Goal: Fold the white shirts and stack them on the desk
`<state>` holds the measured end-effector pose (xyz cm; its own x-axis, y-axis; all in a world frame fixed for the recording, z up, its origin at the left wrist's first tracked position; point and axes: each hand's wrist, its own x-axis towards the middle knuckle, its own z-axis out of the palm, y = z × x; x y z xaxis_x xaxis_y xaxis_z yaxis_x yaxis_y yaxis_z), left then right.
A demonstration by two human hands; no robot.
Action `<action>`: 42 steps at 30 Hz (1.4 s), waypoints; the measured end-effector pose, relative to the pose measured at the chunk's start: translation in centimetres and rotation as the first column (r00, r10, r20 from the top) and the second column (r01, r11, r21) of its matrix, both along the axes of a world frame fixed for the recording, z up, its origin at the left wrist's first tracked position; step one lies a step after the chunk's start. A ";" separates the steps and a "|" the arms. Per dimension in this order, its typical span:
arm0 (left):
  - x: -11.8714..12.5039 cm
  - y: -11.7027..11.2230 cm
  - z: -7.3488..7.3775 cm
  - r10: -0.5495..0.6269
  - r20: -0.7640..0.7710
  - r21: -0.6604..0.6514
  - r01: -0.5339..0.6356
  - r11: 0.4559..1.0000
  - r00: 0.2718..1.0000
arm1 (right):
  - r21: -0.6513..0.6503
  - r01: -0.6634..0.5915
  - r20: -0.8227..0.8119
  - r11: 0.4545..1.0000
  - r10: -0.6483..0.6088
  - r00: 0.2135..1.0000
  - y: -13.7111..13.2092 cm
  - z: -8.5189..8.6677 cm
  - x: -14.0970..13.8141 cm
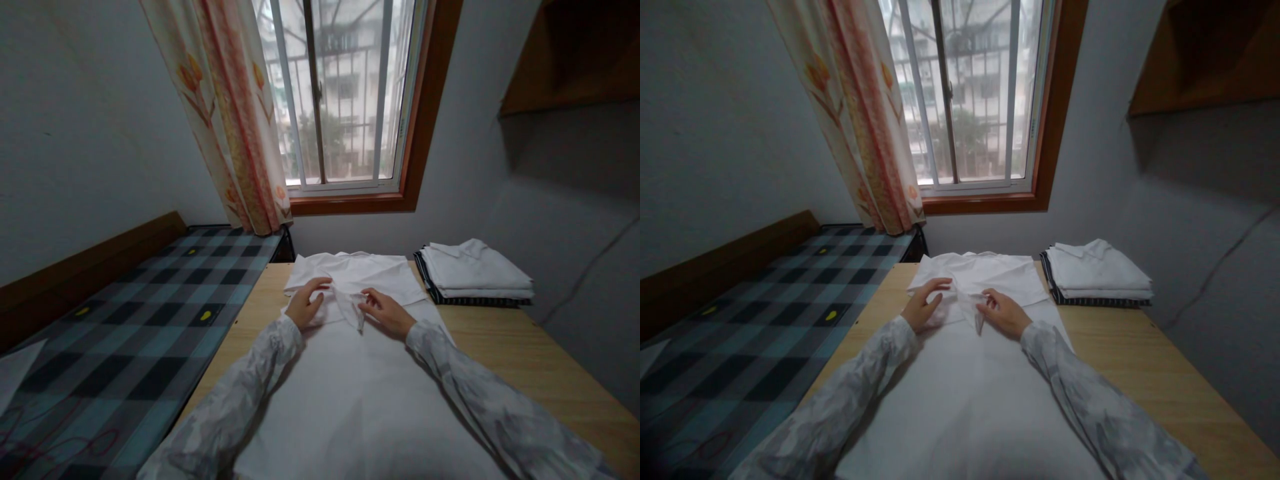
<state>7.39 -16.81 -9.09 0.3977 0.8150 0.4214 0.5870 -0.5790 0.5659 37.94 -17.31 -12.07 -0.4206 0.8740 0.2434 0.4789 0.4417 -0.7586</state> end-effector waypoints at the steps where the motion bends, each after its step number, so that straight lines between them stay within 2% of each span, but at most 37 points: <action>1: -1.4 0.8 -0.1 0.112 -0.019 0.055 -0.111 0.992 0.994 | -0.011 0.031 -0.002 0.999 -0.031 1.000 -0.1 0.1 -0.2; 2: -2.8 1.5 -0.2 0.212 -0.075 0.099 -0.205 0.974 0.974 | -0.020 0.064 -0.004 0.998 -0.064 0.998 -0.2 0.2 -0.5; 4: -5.2 2.6 -0.9 0.400 -0.210 0.134 -0.380 0.915 0.892 | -0.024 0.138 0.017 0.990 -0.138 0.990 -0.3 0.0 -1.0; 6: -6.7 3.1 -1.9 0.487 -0.281 0.129 -0.470 0.873 0.827 | 0.011 0.231 0.081 0.973 -0.231 0.970 -0.2 -0.4 -1.6; 8: -7.3 3.4 -3.2 0.520 -0.280 0.101 -0.514 0.852 0.807 | 0.068 0.291 0.127 0.954 -0.298 0.946 0.2 -1.0 -1.8; 10: -7.3 3.5 -4.2 0.550 -0.246 0.090 -0.546 0.833 0.798 | 0.088 0.304 0.088 0.949 -0.311 0.946 0.9 -1.7 -1.5; 13: -7.1 3.7 -4.9 0.590 -0.215 0.119 -0.578 0.807 0.779 | -0.014 0.289 -0.116 0.957 -0.288 0.950 2.2 -2.4 0.4; 15: -6.9 3.6 -4.7 0.592 -0.219 0.152 -0.572 0.806 0.776 | -0.118 0.302 -0.288 0.946 -0.324 0.901 2.8 -2.6 2.6; 18: -6.8 3.1 -3.9 0.579 -0.239 0.226 -0.536 0.814 0.779 | -0.211 0.392 -0.457 0.895 -0.445 0.770 2.7 -2.6 6.4; 20: -6.5 2.7 -3.3 0.574 -0.257 0.271 -0.513 0.815 0.777 | -0.176 0.457 -0.488 0.872 -0.480 0.729 1.8 -2.7 8.7; 23: -5.9 2.1 -2.8 0.557 -0.300 0.274 -0.489 0.828 0.775 | -0.069 0.484 -0.431 0.873 -0.463 0.774 -0.6 -3.2 11.5; 28: -5.1 1.8 -2.9 0.420 -0.347 0.173 -0.383 0.908 0.839 | -0.054 0.386 -0.208 0.921 -0.389 0.897 -4.4 -4.2 14.4; 31: -5.3 2.3 -3.0 0.381 -0.207 0.043 -0.381 0.924 0.901 | -0.056 0.349 -0.117 0.935 -0.353 0.928 -5.3 -4.3 15.1; 32: -5.4 2.7 -3.0 0.408 -0.139 -0.035 -0.417 0.908 0.902 | -0.047 0.341 -0.094 0.939 -0.345 0.934 -5.3 -4.3 15.0; 34: -5.5 3.9 -3.1 0.516 -0.041 -0.202 -0.513 0.834 0.856 | -0.010 0.335 -0.057 0.942 -0.335 0.941 -5.3 -4.3 14.8; 37: -5.4 5.8 -3.4 0.640 -0.040 -0.333 -0.614 0.716 0.768 | 0.044 0.343 -0.025 0.938 -0.342 0.939 -5.2 -4.4 14.2; 42: -5.7 7.3 -3.3 0.669 -0.071 -0.413 -0.633 0.655 0.739 | 0.069 0.371 -0.032 0.926 -0.370 0.928 -5.2 -5.0 14.4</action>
